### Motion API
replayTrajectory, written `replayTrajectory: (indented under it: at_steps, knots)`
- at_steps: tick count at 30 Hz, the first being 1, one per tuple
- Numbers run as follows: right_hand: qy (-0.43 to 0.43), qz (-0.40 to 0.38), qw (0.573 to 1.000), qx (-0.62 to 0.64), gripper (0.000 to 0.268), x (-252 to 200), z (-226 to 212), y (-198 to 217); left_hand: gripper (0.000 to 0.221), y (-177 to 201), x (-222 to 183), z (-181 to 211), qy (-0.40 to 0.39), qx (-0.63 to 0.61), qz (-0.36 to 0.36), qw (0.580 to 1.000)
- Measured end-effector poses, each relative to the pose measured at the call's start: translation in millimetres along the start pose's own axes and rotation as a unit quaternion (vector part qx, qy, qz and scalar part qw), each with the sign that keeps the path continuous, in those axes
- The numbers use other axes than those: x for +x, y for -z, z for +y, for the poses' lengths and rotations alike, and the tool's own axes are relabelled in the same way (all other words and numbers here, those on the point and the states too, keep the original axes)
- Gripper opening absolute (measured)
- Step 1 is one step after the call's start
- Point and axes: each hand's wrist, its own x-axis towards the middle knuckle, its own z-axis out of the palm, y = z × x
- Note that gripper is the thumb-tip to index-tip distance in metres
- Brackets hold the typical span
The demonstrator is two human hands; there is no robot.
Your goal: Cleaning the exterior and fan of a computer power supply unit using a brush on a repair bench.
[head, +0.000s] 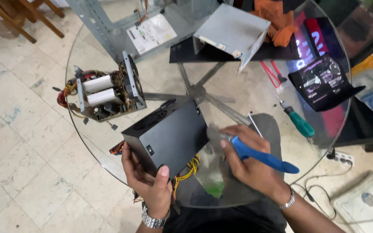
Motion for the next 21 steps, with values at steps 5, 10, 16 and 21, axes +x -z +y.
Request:
replayTrajectory:
  at_steps: [5,10,16,21]
  knots:
    - [0.055,-0.003,0.997,0.054,0.020,-9,-5,-17,0.096,-9,-2,4,0.023,0.007,0.032,0.999]
    - [0.041,0.062,0.997,-0.034,0.021,-8,10,-15,0.095,-8,-3,10,0.035,-0.010,0.019,0.999]
    - [0.052,0.016,0.997,-0.050,0.018,7,40,8,0.087,2,14,26,0.022,0.013,0.059,0.998]
    - [0.066,-0.089,0.950,-0.294,0.047,28,78,-17,0.048,43,26,41,-0.489,0.419,0.101,0.759]
